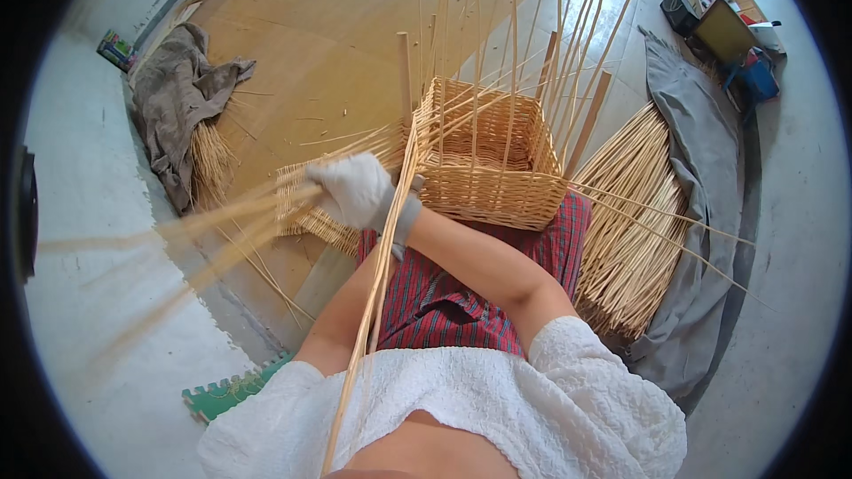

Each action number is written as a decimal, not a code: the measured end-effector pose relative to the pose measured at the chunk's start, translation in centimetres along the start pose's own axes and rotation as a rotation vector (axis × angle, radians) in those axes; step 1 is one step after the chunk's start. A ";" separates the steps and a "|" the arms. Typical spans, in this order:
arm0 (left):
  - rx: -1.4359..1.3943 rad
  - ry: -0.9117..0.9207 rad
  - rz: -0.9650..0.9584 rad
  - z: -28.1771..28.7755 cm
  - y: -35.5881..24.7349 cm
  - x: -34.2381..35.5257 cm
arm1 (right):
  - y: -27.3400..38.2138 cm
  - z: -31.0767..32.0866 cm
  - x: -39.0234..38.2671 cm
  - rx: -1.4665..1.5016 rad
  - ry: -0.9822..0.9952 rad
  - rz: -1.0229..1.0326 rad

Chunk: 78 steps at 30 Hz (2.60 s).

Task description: The person sits on the floor and weaves a basket using thin wooden strips. They interlace the strips through the vertical stakes of the basket frame, occasionally using a metal ruler to measure the height of the stakes.

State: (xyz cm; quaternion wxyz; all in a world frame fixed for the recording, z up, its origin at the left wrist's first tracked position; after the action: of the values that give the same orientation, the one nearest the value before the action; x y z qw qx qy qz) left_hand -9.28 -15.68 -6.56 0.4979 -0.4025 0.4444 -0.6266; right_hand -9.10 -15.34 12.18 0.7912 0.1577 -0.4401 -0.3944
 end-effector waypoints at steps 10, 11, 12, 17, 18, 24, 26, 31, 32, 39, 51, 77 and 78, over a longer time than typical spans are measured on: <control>0.090 0.172 0.056 4.6 2.3 3.0 | -4.7 -2.1 -7.5 0.120 0.081 -0.078; 0.093 0.162 0.055 4.7 2.2 2.9 | -5.0 -2.5 -8.0 0.124 0.093 -0.124; 0.094 0.161 0.055 4.7 2.3 2.7 | -5.2 -3.6 -8.7 0.037 0.130 -0.154; 0.096 0.142 0.028 4.4 1.5 2.7 | -5.7 -6.3 -10.7 -0.104 0.252 -0.184; 0.090 0.132 0.021 4.6 1.4 2.4 | -5.4 -6.2 -10.3 -0.097 0.284 -0.175; -0.094 0.361 -0.073 6.0 -8.0 -0.9 | 7.2 -0.9 -12.4 0.046 0.214 0.222; -0.021 0.479 -0.241 3.7 -13.8 -4.0 | 7.5 -2.0 -14.2 -0.015 0.207 0.219; -0.595 0.065 -0.400 8.0 -14.3 -0.6 | 5.5 1.2 -15.3 0.039 0.456 -0.159; -0.630 0.087 -0.347 9.5 -12.2 0.5 | 3.6 7.0 -16.0 0.043 0.057 -0.140; -0.355 -0.005 -0.542 8.7 -11.8 -1.6 | -17.8 16.1 -21.9 0.845 -0.573 -0.425; -0.170 0.213 -0.037 -2.0 1.2 3.6 | -16.2 17.5 -25.8 0.242 -0.655 -0.787; -0.451 0.032 0.124 -2.6 4.7 4.1 | -10.8 17.5 -8.9 0.204 -0.690 -0.290; -0.544 0.044 0.169 -3.3 6.5 4.2 | -10.7 16.9 -13.8 0.332 -0.757 -0.246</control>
State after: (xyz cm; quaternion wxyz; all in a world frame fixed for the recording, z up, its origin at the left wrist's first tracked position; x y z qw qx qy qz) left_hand -11.40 -20.04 -13.50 0.4121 -0.4691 0.6391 -0.4491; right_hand -32.30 -10.01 7.40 0.4849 0.1785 -0.7346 -0.4398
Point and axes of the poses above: each hand's wrist, its own x-axis towards the middle knuckle, its own z-axis out of the back of the hand, y = z × x, the point moved 10 cm from there along x, towards the middle knuckle, and after that the axes turned 1 degree about y, right-handed, at the moved point
